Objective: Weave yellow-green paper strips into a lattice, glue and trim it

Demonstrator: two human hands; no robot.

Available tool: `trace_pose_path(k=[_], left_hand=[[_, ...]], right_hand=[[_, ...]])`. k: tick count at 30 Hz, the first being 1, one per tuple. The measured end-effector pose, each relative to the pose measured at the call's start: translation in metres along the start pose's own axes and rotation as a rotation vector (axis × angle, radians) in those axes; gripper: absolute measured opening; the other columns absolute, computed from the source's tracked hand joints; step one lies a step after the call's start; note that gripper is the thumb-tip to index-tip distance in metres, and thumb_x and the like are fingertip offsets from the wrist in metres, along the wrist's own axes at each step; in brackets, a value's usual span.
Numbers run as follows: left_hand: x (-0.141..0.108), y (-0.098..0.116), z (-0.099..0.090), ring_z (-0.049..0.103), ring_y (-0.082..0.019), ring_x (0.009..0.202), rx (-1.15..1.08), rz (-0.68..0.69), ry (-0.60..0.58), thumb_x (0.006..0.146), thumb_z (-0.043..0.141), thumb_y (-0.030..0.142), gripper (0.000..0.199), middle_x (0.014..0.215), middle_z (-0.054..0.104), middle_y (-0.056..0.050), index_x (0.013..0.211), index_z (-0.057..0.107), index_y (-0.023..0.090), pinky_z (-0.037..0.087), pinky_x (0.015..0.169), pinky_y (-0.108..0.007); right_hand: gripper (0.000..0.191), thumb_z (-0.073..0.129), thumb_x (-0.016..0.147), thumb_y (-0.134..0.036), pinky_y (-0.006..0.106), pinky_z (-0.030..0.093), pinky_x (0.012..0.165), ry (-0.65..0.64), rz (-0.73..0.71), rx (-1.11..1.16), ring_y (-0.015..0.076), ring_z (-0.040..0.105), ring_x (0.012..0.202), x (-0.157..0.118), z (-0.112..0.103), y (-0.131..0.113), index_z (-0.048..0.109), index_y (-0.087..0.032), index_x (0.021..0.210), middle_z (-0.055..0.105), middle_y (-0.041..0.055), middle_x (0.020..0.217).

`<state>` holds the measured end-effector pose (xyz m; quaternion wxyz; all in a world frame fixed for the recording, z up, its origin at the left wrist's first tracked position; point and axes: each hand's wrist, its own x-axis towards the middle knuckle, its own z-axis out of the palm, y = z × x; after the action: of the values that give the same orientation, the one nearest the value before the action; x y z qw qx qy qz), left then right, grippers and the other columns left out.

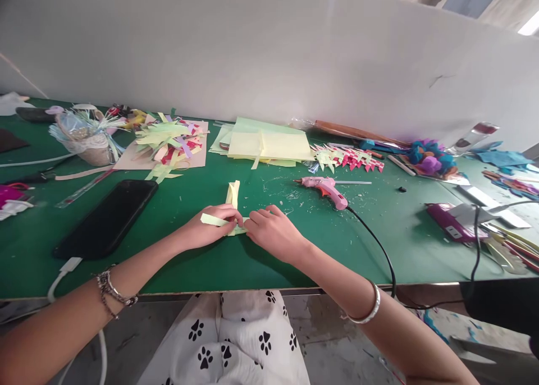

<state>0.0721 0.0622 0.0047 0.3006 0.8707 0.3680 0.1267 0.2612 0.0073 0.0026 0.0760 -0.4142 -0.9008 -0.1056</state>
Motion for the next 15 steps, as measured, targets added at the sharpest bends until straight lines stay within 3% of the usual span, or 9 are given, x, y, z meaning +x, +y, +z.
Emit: trace_pose_path(k=[3,8,15], left_hand=[[0.000,-0.001,0.001,0.054,-0.014,0.070,-0.016,0.002,-0.003,0.080,0.038,0.025,0.022,0.080,0.058,0.001,0.077,0.059,0.023,0.035,0.058,-0.023],[-0.002,0.002,0.000,0.050,-0.014,0.065,-0.046,0.000,0.010,0.080,0.040,0.030,0.020,0.073,0.053,0.001,0.070,0.055,0.021,0.035,0.056,-0.024],[-0.004,0.017,-0.008,0.046,-0.014,0.061,0.023,-0.013,-0.064,0.076,0.046,0.035,0.020,0.067,0.047,0.001,0.064,0.046,0.020,0.034,0.052,-0.023]], right_hand=[[0.024,0.037,0.086,-0.004,0.030,0.033,0.081,0.090,-0.133,-0.185,0.0124,0.050,0.065,0.000,-0.003,0.001,0.058,-0.016,0.087,0.055,0.0005,0.070],[0.031,0.033,0.085,-0.001,0.032,0.026,0.088,0.146,-0.161,-0.257,0.0115,0.047,0.063,0.011,-0.019,0.004,0.059,-0.017,0.082,0.057,-0.0001,0.069],[0.039,0.030,0.084,0.002,0.043,0.015,0.094,0.008,-0.123,-0.153,0.0114,0.049,0.075,0.030,-0.034,0.004,0.060,-0.022,0.087,0.060,-0.0003,0.079]])
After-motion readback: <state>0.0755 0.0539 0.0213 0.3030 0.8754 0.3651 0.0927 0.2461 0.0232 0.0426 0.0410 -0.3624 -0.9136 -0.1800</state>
